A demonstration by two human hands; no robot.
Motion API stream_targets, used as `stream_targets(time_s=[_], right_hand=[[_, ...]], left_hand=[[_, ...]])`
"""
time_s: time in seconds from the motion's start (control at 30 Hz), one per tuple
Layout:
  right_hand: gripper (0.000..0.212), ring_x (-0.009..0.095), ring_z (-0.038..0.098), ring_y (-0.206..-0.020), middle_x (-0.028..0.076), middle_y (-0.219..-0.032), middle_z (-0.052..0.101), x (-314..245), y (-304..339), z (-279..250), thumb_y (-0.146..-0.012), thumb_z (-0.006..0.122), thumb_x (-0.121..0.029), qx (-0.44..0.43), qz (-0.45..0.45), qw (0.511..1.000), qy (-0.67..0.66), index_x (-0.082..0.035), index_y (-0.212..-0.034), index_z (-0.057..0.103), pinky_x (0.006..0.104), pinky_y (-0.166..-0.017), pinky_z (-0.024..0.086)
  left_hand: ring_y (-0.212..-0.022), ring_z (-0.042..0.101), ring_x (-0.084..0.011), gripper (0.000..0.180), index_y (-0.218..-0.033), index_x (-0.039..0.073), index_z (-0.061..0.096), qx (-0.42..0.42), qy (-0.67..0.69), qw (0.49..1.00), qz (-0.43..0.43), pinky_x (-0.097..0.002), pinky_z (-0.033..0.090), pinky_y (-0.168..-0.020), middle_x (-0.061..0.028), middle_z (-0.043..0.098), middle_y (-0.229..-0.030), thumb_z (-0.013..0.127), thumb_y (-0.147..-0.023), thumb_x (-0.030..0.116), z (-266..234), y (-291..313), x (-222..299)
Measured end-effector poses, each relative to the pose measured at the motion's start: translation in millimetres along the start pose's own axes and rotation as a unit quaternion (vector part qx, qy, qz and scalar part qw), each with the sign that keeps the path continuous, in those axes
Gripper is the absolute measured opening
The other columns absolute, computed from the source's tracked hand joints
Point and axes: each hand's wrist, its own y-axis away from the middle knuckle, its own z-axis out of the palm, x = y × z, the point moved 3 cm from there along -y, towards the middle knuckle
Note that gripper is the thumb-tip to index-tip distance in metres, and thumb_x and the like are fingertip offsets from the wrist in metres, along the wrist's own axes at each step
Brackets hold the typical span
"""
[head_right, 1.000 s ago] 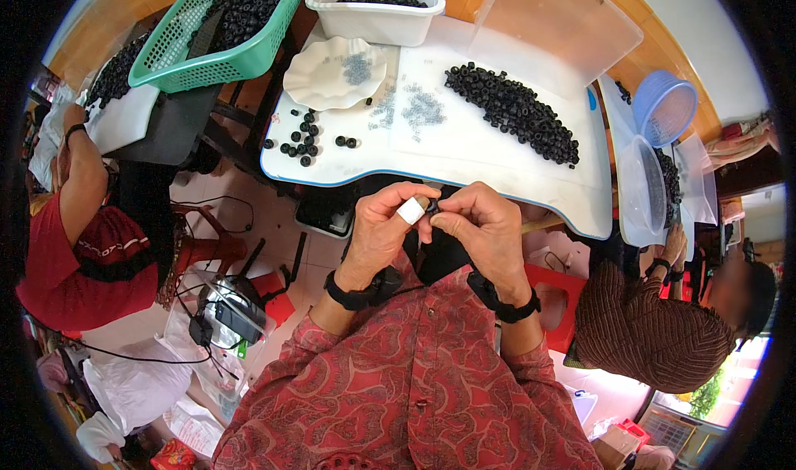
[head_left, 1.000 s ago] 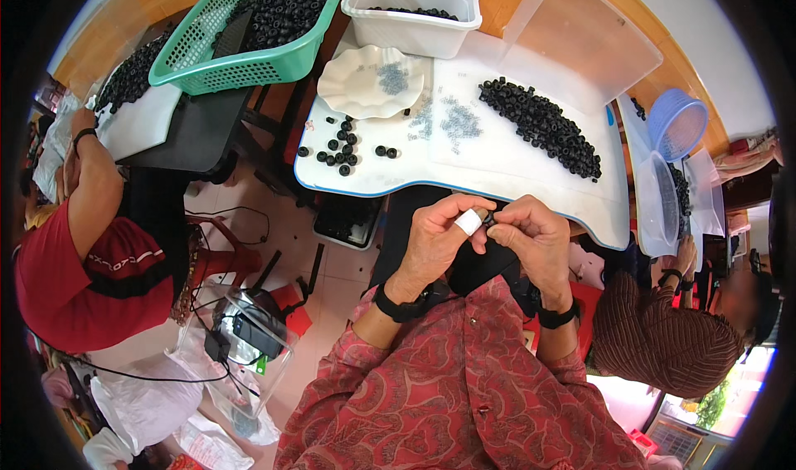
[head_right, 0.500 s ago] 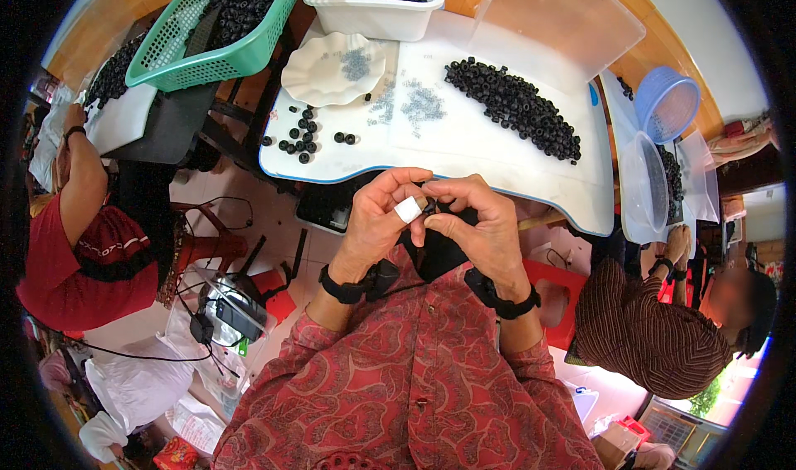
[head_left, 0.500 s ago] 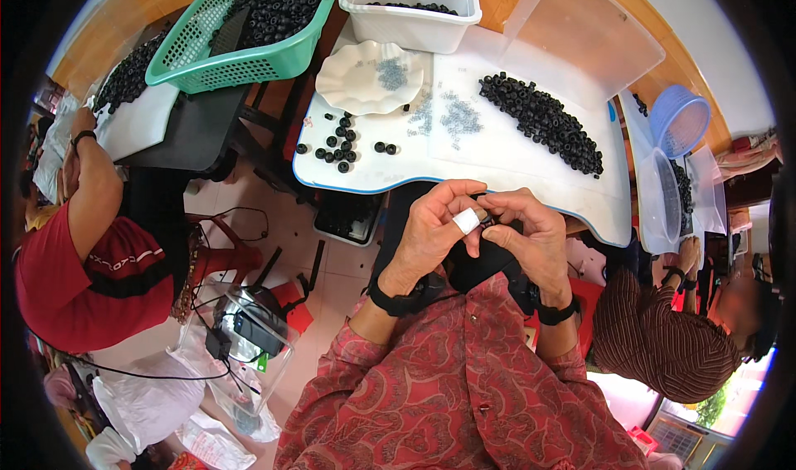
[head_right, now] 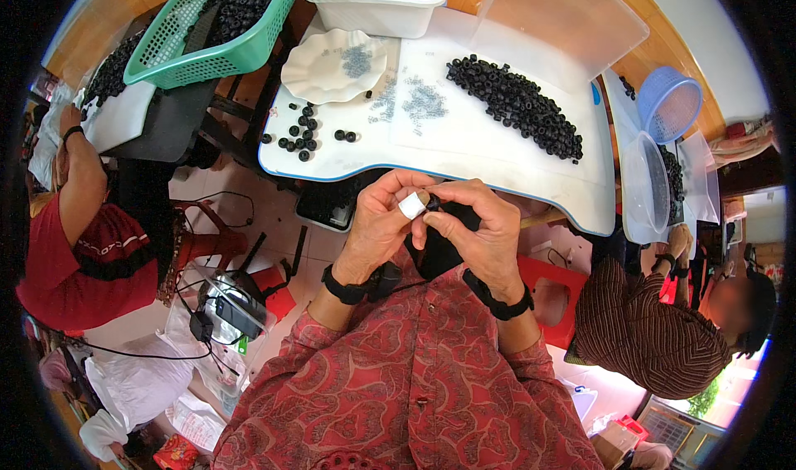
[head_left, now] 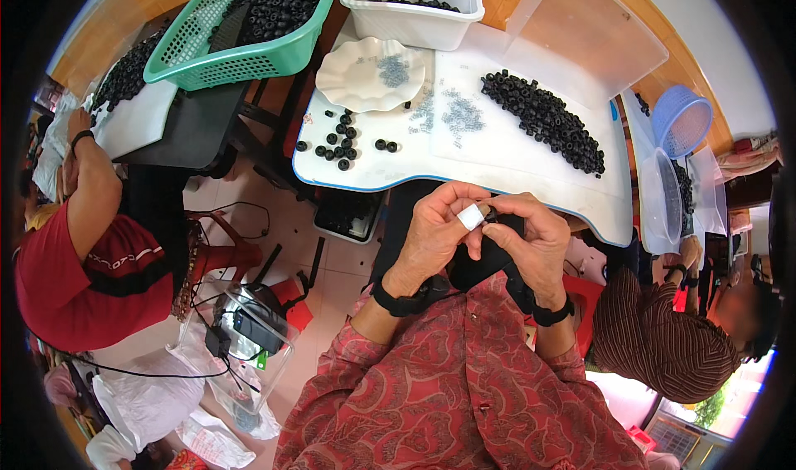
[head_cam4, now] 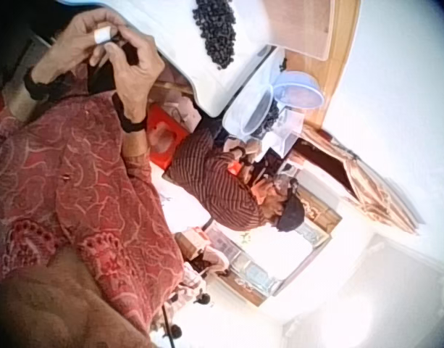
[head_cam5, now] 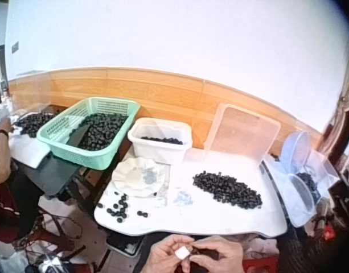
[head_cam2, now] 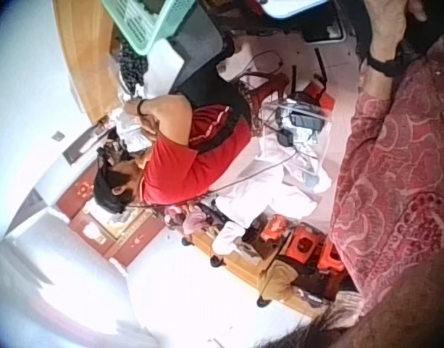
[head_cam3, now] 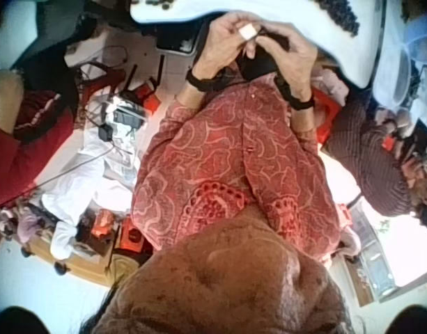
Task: Assembling small plastic components by inserting black pieces into white caps.
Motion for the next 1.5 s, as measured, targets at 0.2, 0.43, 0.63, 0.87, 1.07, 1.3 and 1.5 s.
stream_targets(time_s=[0.2,0.43,0.63,0.87,1.07,1.3,1.5], right_hand=[[0.027,0.013,0.063,-0.086,0.008,-0.098,0.067,0.5,0.9,-0.6,-0.076,0.074,0.004,0.029,-0.003,0.998,-0.055,0.0,-0.102,0.067,0.0249,-0.076,0.05],[0.028,0.012,0.062,-0.084,0.01,-0.101,0.064,1.7,3.3,-4.1,-0.075,0.072,0.008,0.044,0.019,0.995,-0.084,0.002,-0.102,0.066,0.0228,-0.073,0.051],[0.029,0.016,0.064,-0.087,0.013,-0.102,0.063,-2.2,2.5,-3.4,-0.074,0.071,0.012,0.037,-0.001,0.993,-0.109,0.004,-0.101,0.065,0.026,-0.074,0.054],[0.027,0.017,0.064,-0.086,0.014,-0.102,0.063,-1.7,6.0,-4.0,-0.074,0.07,0.014,0.049,-0.019,0.991,-0.124,0.005,-0.098,0.065,0.0263,-0.073,0.054],[0.026,0.016,0.064,-0.084,0.013,-0.101,0.063,4.8,7.4,-5.7,-0.073,0.07,0.013,0.059,-0.018,0.992,-0.111,0.004,-0.097,0.064,0.025,-0.071,0.053],[0.033,0.015,0.063,-0.084,0.012,-0.099,0.064,-5.1,-1.8,-5.6,-0.078,0.067,0.013,0.046,-0.007,0.989,-0.144,0.005,-0.11,0.062,0.0259,-0.071,0.052],[0.038,0.015,0.064,-0.083,0.012,-0.102,0.066,0.5,0.0,-5.3,-0.082,0.064,0.011,0.07,0.009,0.986,-0.153,0.006,-0.12,0.057,0.026,-0.073,0.053]], left_hand=[[-0.065,0.055,-0.0053,0.027,-0.117,-0.001,0.06,0.007,-0.043,0.999,0.013,-0.0185,0.046,-0.056,-0.004,0.062,-0.092,0.062,-0.091,0.005,0.5,1.5,-2.6],[-0.083,0.052,-0.0058,0.055,-0.129,0.002,0.057,-0.058,-0.145,0.977,0.145,-0.0197,0.046,-0.074,-0.003,0.056,-0.11,0.073,-0.077,-0.006,6.1,0.6,6.4],[-0.079,0.053,-0.0047,0.058,-0.129,0.002,0.057,-0.092,-0.156,0.975,0.128,-0.0189,0.046,-0.07,-0.002,0.06,-0.101,0.075,-0.074,-0.005,12.0,1.7,5.9],[-0.077,0.057,-0.0063,0.052,-0.124,0.001,0.06,-0.06,-0.151,0.981,0.105,-0.0197,0.049,-0.069,-0.006,0.064,-0.102,0.074,-0.075,-0.003,14.1,3.6,5.3],[-0.08,0.058,-0.0082,0.051,-0.125,0.0,0.059,-0.064,-0.164,0.974,0.142,-0.0203,0.05,-0.069,-0.0126,0.064,-0.115,0.073,-0.076,-0.003,10.1,2.5,1.8],[-0.087,0.058,-0.009,0.053,-0.13,0.001,0.054,-0.068,-0.102,0.981,0.152,-0.0222,0.054,-0.078,-0.009,0.059,-0.117,0.068,-0.079,-0.01,22.2,-0.2,6.4],[-0.094,0.058,-0.0094,0.045,-0.13,-0.001,0.054,-0.043,-0.126,0.981,0.138,-0.0231,0.051,-0.082,-0.0078,0.059,-0.117,0.063,-0.086,-0.005,12.8,-0.4,2.2]])
